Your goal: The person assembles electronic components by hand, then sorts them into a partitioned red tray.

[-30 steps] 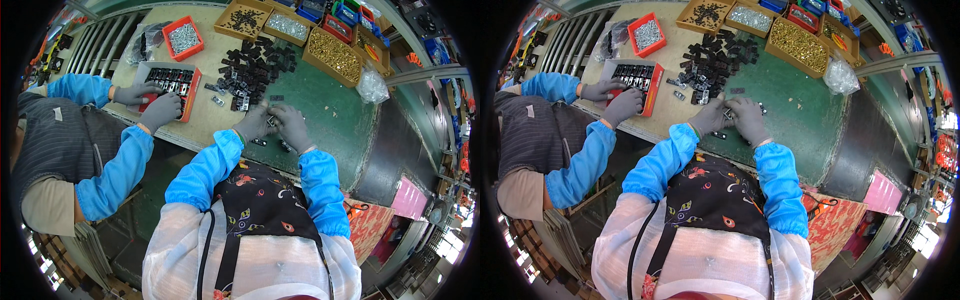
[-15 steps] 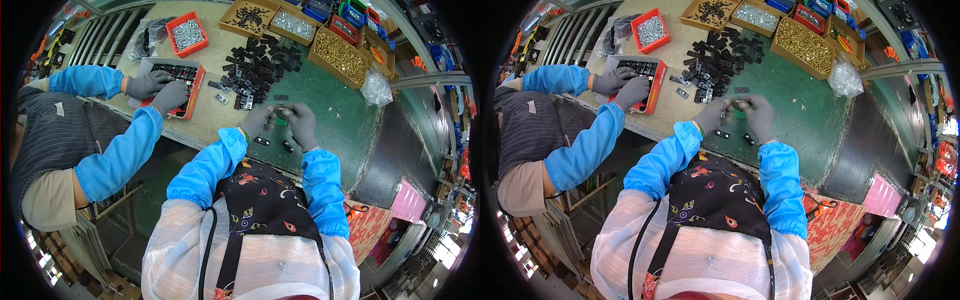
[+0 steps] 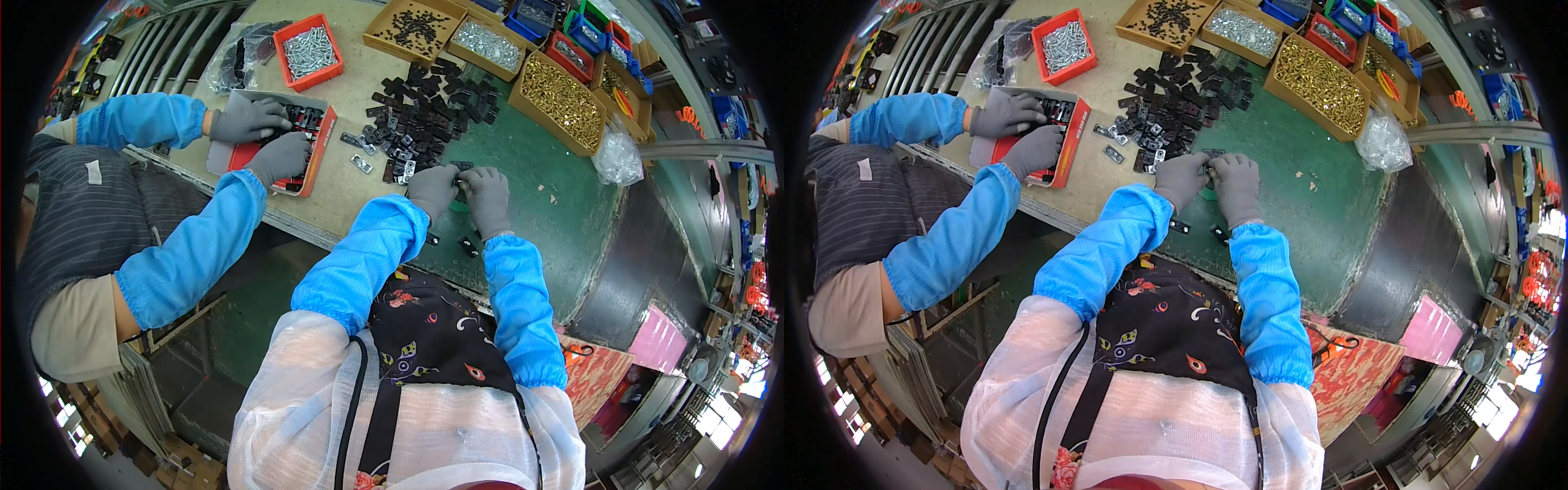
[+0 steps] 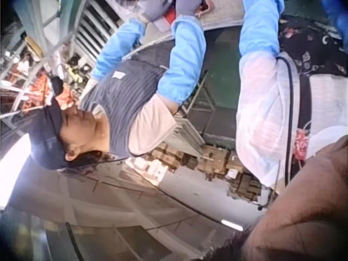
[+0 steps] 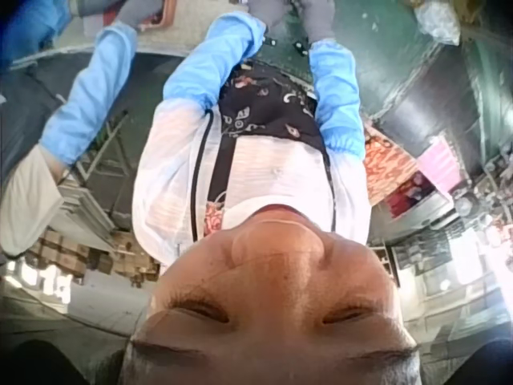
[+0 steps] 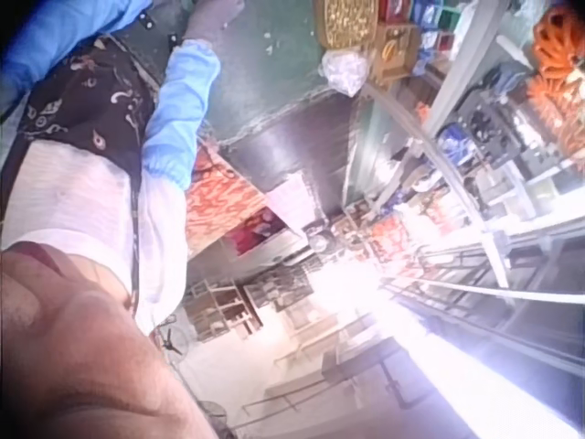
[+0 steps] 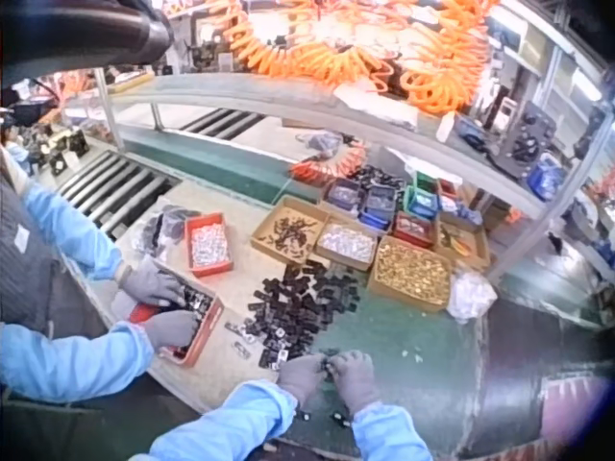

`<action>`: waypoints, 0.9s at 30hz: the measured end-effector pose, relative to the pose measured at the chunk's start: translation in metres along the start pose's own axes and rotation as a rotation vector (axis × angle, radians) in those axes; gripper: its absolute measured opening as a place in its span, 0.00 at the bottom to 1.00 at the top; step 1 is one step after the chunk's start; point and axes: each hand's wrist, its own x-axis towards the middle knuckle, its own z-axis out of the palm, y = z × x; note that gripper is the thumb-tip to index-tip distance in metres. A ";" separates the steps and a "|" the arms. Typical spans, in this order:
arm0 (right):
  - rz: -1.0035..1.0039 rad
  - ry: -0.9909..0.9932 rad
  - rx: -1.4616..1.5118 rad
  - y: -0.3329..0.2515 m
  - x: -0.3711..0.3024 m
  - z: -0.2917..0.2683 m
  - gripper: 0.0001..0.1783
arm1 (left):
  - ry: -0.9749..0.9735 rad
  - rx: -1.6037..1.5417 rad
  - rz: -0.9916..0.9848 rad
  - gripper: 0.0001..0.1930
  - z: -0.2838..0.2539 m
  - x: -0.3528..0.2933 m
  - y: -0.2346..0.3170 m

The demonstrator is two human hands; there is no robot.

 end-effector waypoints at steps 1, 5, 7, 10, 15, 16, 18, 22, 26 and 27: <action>-0.012 0.011 -0.003 0.000 0.000 0.002 0.07 | 0.005 0.018 0.000 0.17 0.001 0.000 0.000; -0.060 -0.006 -0.031 0.000 0.002 0.005 0.08 | -0.003 0.049 0.003 0.15 0.002 0.003 -0.001; -0.064 -0.010 -0.020 -0.002 0.002 0.005 0.08 | -0.002 0.040 -0.001 0.15 0.003 0.003 -0.002; -0.061 -0.006 0.011 -0.003 0.000 0.006 0.08 | 0.003 0.016 -0.004 0.14 0.003 0.003 -0.002; 0.093 -0.003 0.219 0.002 -0.007 0.010 0.08 | 0.050 -0.024 0.015 0.13 0.007 0.002 -0.005; 0.069 0.015 0.158 0.002 -0.008 0.009 0.07 | 0.050 -0.041 0.017 0.13 0.009 0.002 -0.005; 0.042 0.032 0.100 0.001 -0.007 0.010 0.07 | 0.051 -0.056 0.016 0.13 0.012 0.002 -0.006; -0.166 -0.005 -0.081 0.001 0.001 0.011 0.08 | 0.052 -0.011 0.011 0.13 0.010 0.003 -0.004; -0.140 -0.139 -0.142 0.003 0.003 0.011 0.10 | 0.039 0.004 0.015 0.12 0.006 0.002 -0.001; -0.137 -0.132 -0.147 0.004 0.001 0.007 0.10 | 0.042 0.004 0.024 0.12 0.007 0.001 0.000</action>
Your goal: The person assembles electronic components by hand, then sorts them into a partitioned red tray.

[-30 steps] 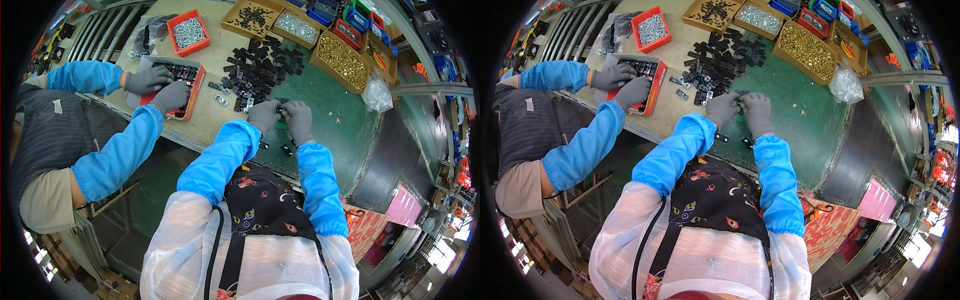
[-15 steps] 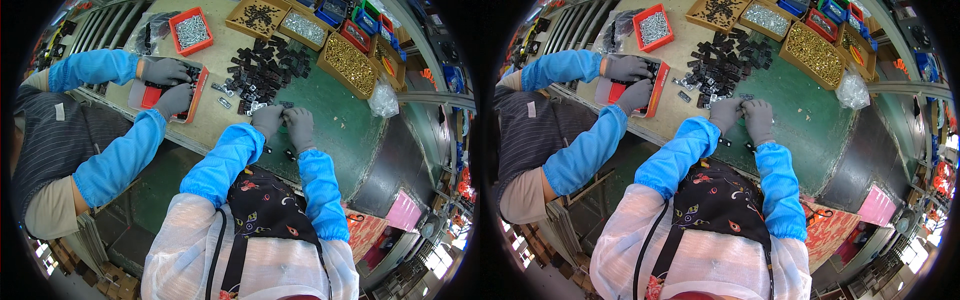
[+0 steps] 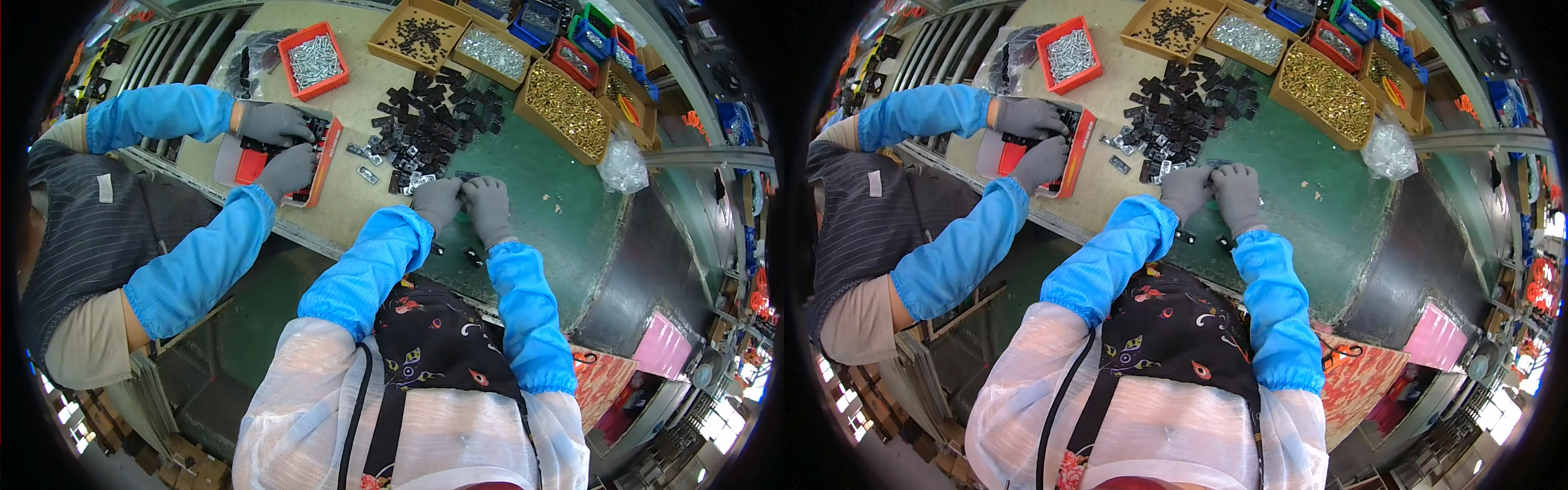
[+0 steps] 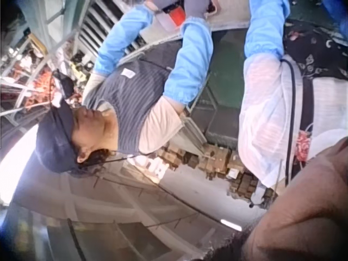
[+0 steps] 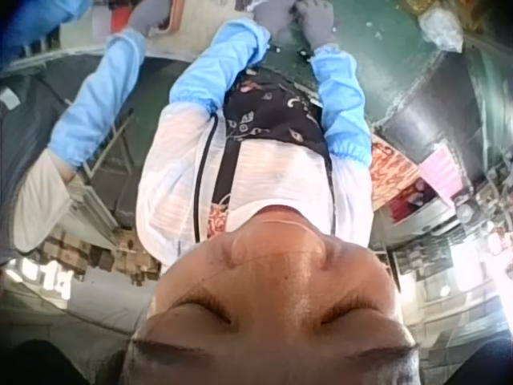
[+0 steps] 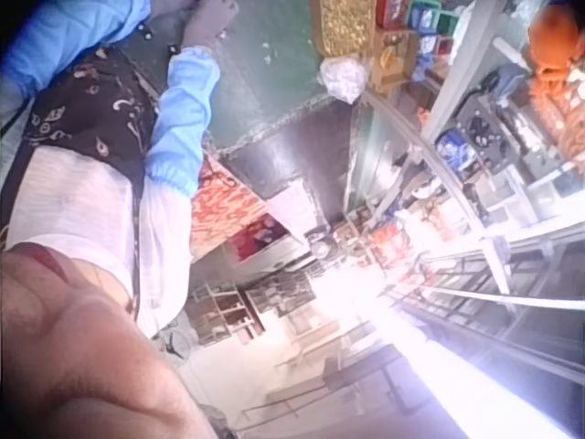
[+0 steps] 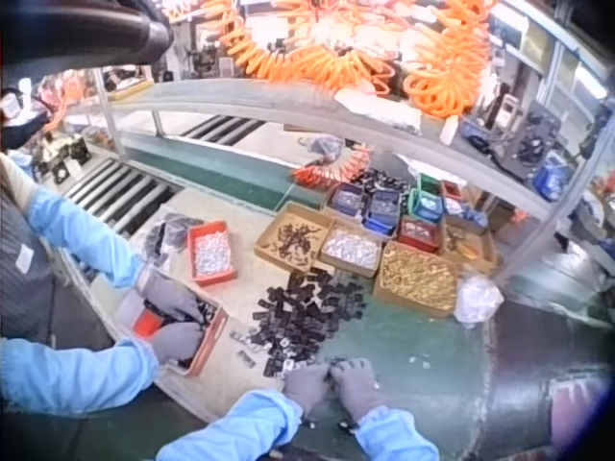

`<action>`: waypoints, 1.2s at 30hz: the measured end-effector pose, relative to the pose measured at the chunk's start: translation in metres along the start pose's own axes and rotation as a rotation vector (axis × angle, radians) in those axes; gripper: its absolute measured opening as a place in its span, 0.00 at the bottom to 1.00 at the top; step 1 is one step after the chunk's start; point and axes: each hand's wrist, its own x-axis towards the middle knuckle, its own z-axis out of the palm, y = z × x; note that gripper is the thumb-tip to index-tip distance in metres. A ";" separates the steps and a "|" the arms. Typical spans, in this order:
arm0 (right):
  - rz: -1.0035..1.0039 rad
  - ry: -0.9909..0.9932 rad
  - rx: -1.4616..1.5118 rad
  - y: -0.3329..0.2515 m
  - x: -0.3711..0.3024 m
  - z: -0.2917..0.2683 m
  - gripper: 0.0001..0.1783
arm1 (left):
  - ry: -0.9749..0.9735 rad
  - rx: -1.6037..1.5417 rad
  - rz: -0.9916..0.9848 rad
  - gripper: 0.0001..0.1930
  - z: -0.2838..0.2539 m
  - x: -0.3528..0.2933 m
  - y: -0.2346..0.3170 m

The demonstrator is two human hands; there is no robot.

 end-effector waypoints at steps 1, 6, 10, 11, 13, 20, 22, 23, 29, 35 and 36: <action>0.032 0.054 0.103 0.000 -0.003 -0.006 0.11 | -0.021 0.003 -0.017 0.13 -0.002 -0.002 0.001; 0.338 0.153 0.343 0.010 -0.021 -0.040 0.13 | -0.029 -0.038 0.004 0.16 -0.002 -0.006 0.003; 0.436 0.212 0.374 0.019 -0.035 -0.051 0.11 | -0.008 -0.030 0.010 0.15 -0.005 -0.005 0.023; 0.445 0.219 0.377 0.019 -0.039 -0.052 0.10 | -0.005 -0.030 0.020 0.15 -0.003 -0.004 0.026; 0.461 0.246 0.404 0.017 -0.048 -0.052 0.10 | 0.004 -0.018 -0.001 0.15 0.005 -0.001 0.027; 0.496 0.315 0.455 0.008 -0.072 -0.046 0.08 | -0.038 0.031 -0.056 0.19 0.014 0.000 0.028; 0.498 0.320 0.467 0.008 -0.073 -0.041 0.08 | -0.033 -0.065 -0.120 0.23 0.006 -0.009 0.028; 0.504 0.315 0.473 0.007 -0.074 -0.040 0.08 | -0.038 -0.128 -0.116 0.25 -0.004 -0.015 0.028; 0.359 0.264 0.398 0.000 -0.033 -0.047 0.09 | -0.326 -1.150 -0.373 0.23 -0.014 -0.043 -0.015; 0.178 -0.026 -0.073 -0.006 0.027 -0.017 0.08 | -0.380 -1.575 -0.394 0.25 -0.059 -0.085 -0.035; 0.176 -0.025 -0.068 -0.007 0.032 -0.011 0.08 | -0.360 -1.581 -0.390 0.25 -0.064 -0.090 -0.039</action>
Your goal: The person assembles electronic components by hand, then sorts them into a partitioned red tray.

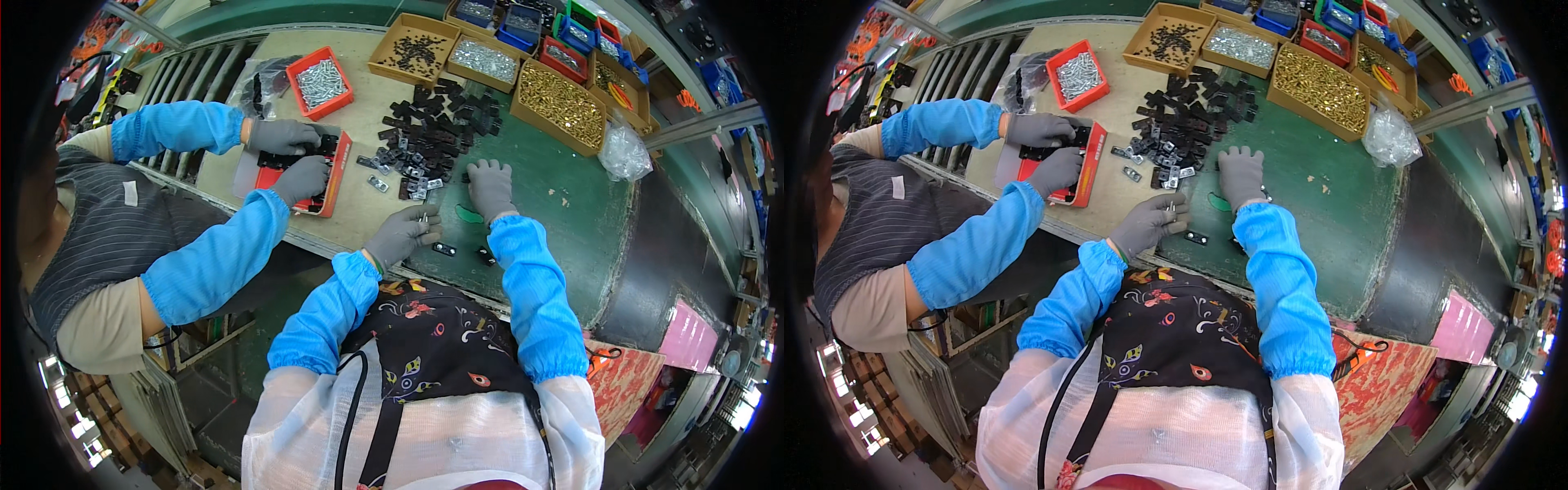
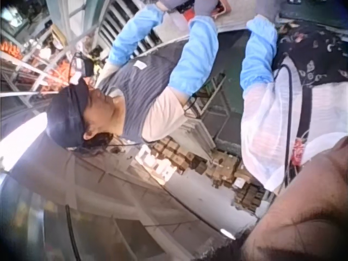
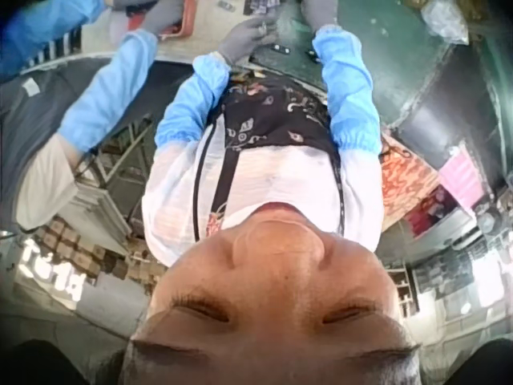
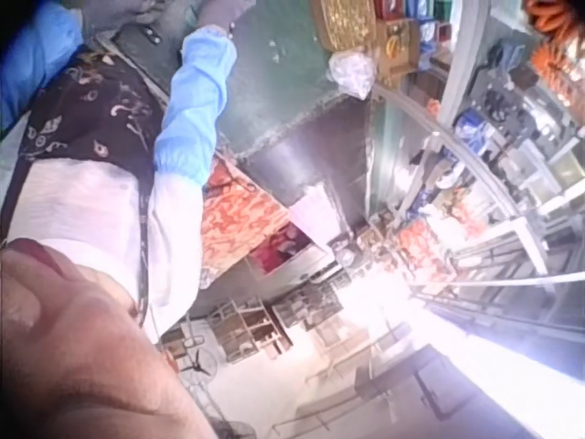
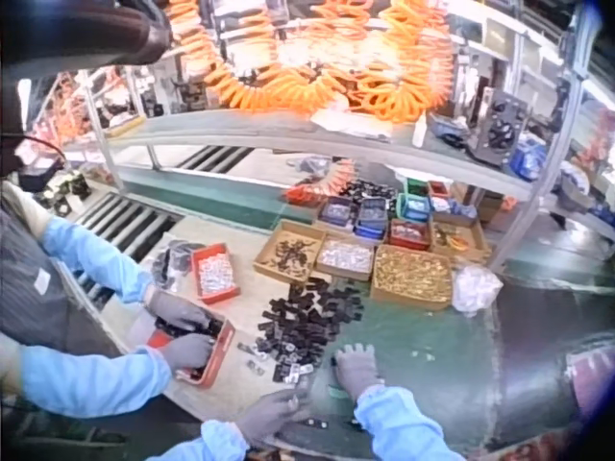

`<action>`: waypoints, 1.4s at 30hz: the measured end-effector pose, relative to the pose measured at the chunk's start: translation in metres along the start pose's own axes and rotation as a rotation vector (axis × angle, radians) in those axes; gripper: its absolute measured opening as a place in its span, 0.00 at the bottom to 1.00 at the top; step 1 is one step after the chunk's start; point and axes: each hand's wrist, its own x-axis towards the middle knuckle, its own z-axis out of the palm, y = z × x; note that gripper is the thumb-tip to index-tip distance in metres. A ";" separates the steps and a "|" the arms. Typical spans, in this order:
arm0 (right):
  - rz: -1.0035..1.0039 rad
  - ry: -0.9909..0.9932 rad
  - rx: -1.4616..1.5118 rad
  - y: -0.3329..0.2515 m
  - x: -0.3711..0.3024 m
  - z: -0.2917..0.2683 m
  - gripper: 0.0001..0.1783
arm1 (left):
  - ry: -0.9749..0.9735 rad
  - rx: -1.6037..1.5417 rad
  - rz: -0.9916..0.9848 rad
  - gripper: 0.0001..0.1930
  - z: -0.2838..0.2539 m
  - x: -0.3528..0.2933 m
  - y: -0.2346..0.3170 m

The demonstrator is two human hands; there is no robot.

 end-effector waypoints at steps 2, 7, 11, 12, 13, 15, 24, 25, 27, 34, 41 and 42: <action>0.015 -0.120 -0.180 -0.008 0.008 0.007 0.08 | 0.021 -0.013 0.021 0.24 -0.015 -0.011 -0.001; -0.057 -0.132 -0.201 -0.010 0.012 0.008 0.08 | 0.306 0.220 0.077 0.20 -0.044 -0.018 0.000; -0.022 -0.074 -0.120 -0.025 0.002 -0.010 0.08 | 0.529 0.539 0.142 0.20 -0.054 -0.001 0.004; -0.025 -0.075 -0.122 -0.030 -0.003 -0.013 0.08 | 0.600 0.763 0.169 0.20 -0.055 0.007 0.006; 0.016 -0.048 -0.003 -0.035 -0.010 -0.016 0.09 | 0.665 0.991 0.193 0.20 -0.053 0.012 0.008; 0.058 -0.020 0.114 -0.043 -0.024 -0.022 0.11 | 0.718 1.132 0.237 0.22 -0.046 0.022 0.009; 0.215 -0.004 0.603 -0.047 -0.077 -0.030 0.15 | 0.804 1.335 0.169 0.19 -0.047 0.038 0.006; 0.254 -0.034 0.633 -0.047 -0.081 -0.032 0.15 | 0.795 1.348 0.185 0.18 -0.047 0.036 0.009; 0.293 -0.063 0.666 -0.047 -0.088 -0.032 0.16 | 0.768 1.344 0.165 0.18 -0.045 0.025 0.011; 0.346 -0.110 0.752 -0.052 -0.093 -0.032 0.16 | 0.673 1.354 0.168 0.20 -0.054 0.002 -0.007; 0.308 -0.120 0.718 -0.053 -0.088 -0.038 0.17 | 0.828 1.409 0.270 0.25 -0.037 0.015 0.003; 0.307 -0.119 0.716 -0.052 -0.088 -0.036 0.17 | 0.834 1.441 0.321 0.24 -0.039 0.019 0.007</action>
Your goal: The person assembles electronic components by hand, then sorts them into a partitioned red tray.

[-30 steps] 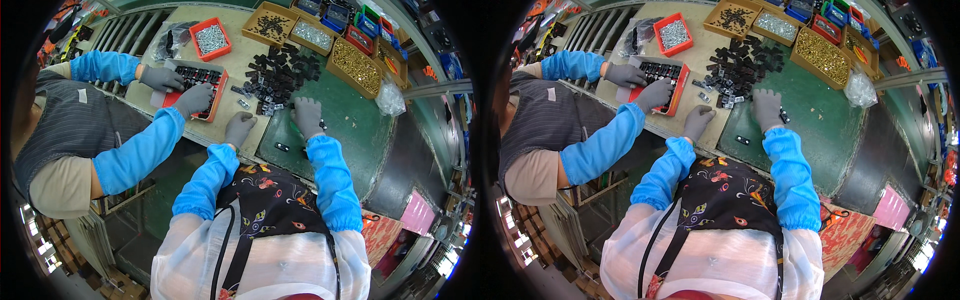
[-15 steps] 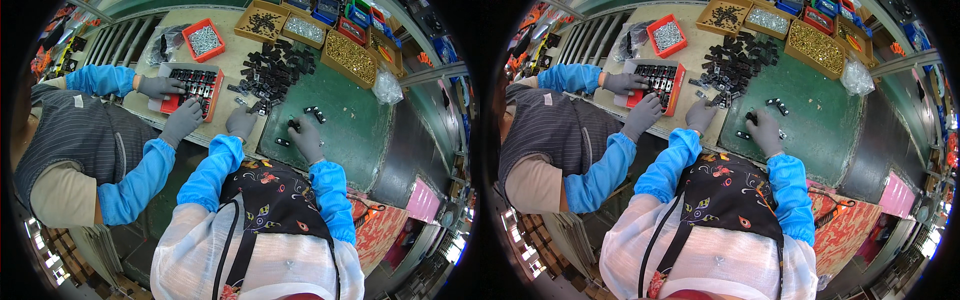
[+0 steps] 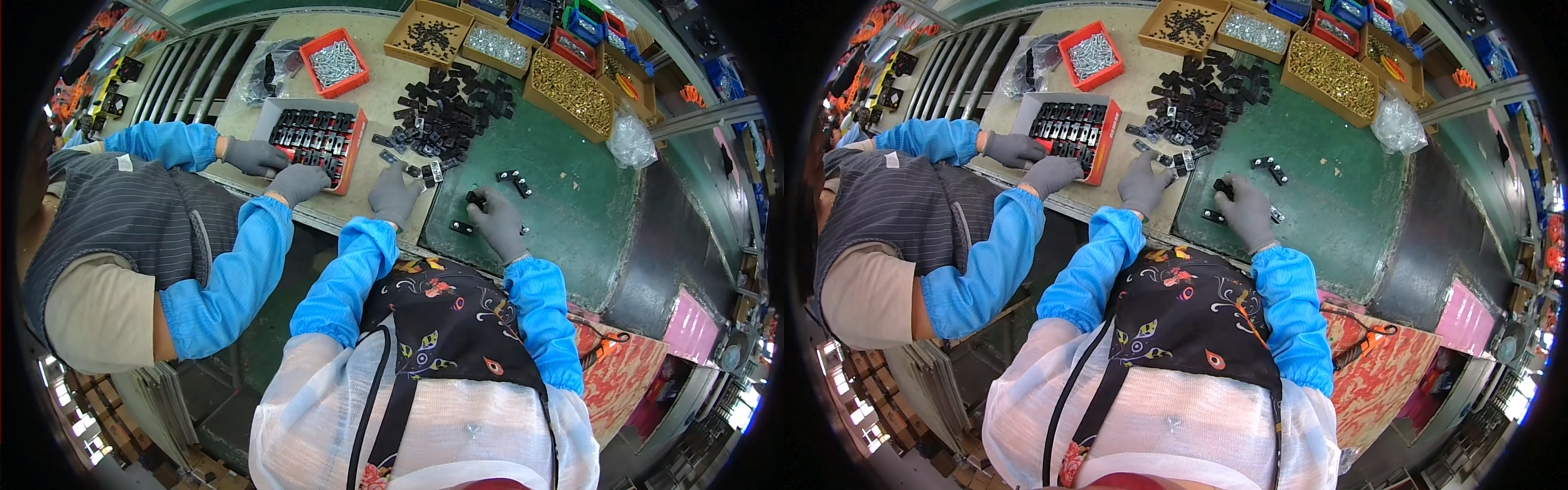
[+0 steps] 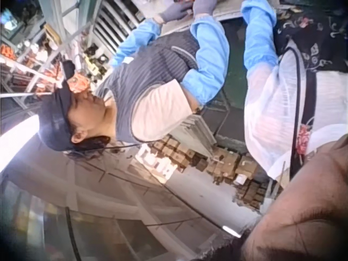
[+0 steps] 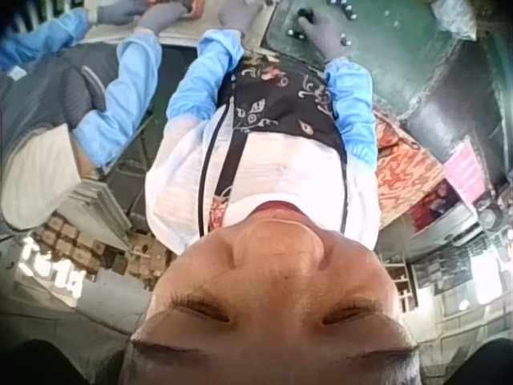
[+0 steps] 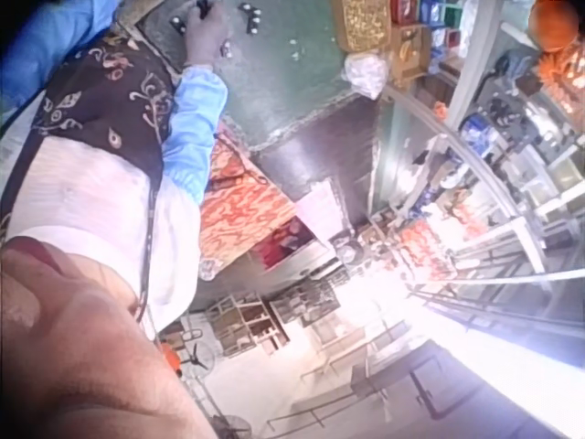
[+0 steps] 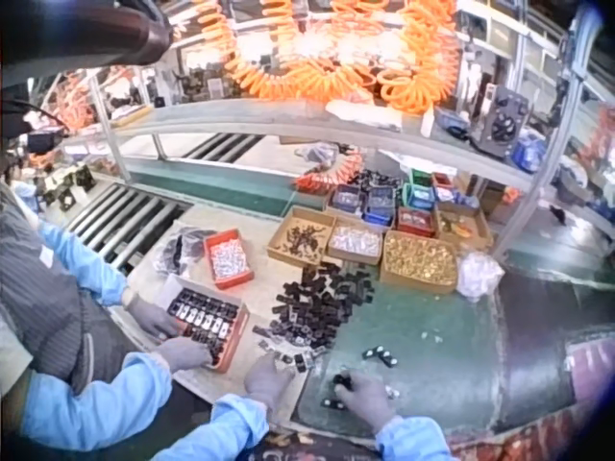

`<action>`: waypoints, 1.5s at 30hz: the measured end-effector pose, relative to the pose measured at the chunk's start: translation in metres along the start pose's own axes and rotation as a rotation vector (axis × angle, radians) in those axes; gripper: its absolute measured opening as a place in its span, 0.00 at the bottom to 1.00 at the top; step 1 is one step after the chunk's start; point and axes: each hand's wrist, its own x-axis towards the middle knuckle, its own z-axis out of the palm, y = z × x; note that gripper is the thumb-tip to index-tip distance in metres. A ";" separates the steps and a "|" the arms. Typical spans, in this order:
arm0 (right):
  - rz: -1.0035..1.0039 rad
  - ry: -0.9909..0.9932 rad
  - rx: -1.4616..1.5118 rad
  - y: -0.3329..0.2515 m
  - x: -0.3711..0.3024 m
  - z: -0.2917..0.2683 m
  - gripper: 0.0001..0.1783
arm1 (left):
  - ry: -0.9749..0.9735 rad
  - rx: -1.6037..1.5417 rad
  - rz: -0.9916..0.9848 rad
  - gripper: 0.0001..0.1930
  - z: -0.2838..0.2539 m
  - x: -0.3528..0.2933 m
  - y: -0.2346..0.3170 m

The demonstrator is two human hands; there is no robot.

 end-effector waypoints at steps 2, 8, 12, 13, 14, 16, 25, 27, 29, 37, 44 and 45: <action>0.011 -0.002 -0.001 0.003 -0.001 0.000 0.17 | 0.036 0.016 0.040 0.23 -0.001 0.013 -0.003; -0.021 0.037 0.010 0.005 -0.007 -0.006 0.18 | -0.208 0.298 0.241 0.16 -0.007 0.039 -0.013; 0.100 0.041 0.109 0.012 -0.005 -0.014 0.17 | -0.174 0.173 0.181 0.13 -0.014 0.032 -0.006; 0.116 0.034 0.096 0.006 -0.006 -0.020 0.17 | -0.160 0.115 0.198 0.11 -0.017 0.024 -0.005; 0.131 0.027 0.083 0.004 -0.006 -0.023 0.17 | -0.167 0.119 0.203 0.11 -0.013 0.018 -0.003; 0.024 0.079 0.030 0.012 -0.002 -0.017 0.16 | -0.118 0.110 0.483 0.10 0.005 0.007 0.010; -0.091 -0.031 -0.273 0.018 0.026 0.001 0.12 | -0.163 0.075 0.583 0.15 0.028 -0.020 0.015; -0.101 -0.069 -0.288 0.017 0.028 0.004 0.12 | -0.171 0.041 0.537 0.17 0.022 -0.020 0.007; -0.104 -0.115 -0.291 0.007 0.028 0.007 0.13 | -0.177 0.009 0.484 0.19 0.019 -0.021 0.001; -0.290 -0.192 -0.484 0.001 0.038 0.037 0.14 | -0.452 -0.752 -0.177 0.23 0.003 -0.020 0.005; -0.303 -0.130 -0.296 0.003 0.036 0.035 0.13 | -0.652 -1.740 -0.226 0.28 0.005 -0.024 -0.021; -0.304 -0.132 -0.295 0.001 0.036 0.033 0.13 | -0.689 -1.723 -0.241 0.28 0.002 -0.025 -0.020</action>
